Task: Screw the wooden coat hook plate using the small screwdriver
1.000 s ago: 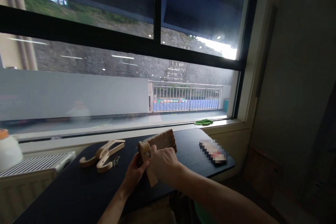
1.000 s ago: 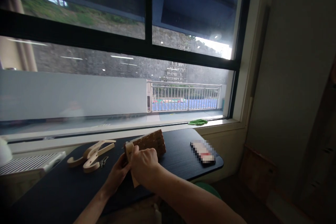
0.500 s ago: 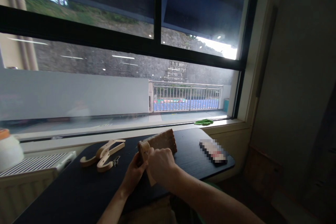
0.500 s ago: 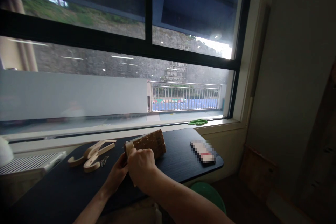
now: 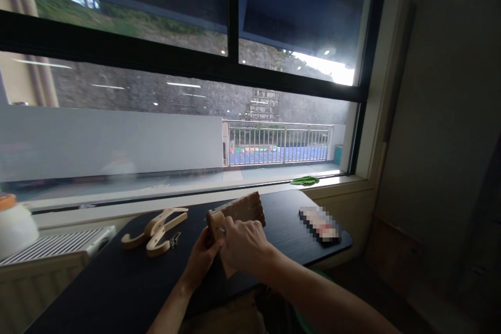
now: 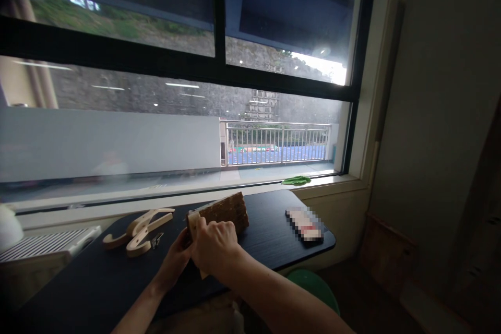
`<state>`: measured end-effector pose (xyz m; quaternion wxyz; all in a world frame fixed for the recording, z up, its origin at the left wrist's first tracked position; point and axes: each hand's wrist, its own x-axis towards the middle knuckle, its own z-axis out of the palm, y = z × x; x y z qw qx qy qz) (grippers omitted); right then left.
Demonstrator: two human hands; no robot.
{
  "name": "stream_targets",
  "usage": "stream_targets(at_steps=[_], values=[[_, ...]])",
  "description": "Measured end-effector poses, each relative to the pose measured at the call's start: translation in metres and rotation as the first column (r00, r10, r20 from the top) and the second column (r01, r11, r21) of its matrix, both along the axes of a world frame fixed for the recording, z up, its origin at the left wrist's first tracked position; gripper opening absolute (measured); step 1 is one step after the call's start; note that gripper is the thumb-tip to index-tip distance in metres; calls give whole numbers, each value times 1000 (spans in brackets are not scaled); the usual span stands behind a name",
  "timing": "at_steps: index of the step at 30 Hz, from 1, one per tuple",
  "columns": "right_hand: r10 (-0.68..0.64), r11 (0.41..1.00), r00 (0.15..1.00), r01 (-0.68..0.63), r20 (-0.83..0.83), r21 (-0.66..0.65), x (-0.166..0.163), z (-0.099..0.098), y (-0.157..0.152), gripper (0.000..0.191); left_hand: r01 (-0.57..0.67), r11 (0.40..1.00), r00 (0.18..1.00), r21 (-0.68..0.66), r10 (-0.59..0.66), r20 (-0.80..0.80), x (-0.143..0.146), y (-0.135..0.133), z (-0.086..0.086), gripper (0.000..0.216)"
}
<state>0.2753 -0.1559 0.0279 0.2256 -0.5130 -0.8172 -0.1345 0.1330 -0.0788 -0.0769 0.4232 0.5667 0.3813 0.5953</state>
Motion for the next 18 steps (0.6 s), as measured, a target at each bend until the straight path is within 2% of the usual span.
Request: stream_targets(at_steps=[6,12,15,18], values=[[75,996,984,-82,163,38,-4,3,-2,16,-22,1000,999,-11,22,-42,1,-4,6,47],[57,993,980,-75,189,90,-7,-8,5,8,-34,999,998,33,35,-49,-2,2,0,48],[58,997,988,-64,140,35,-7,-9,6,11,-16,999,999,46,18,-44,-3,4,-4,48],[1,997,999,3,50,-77,-4,-2,6,16,7,999,999,34,-5,-47,-3,2,-3,47]])
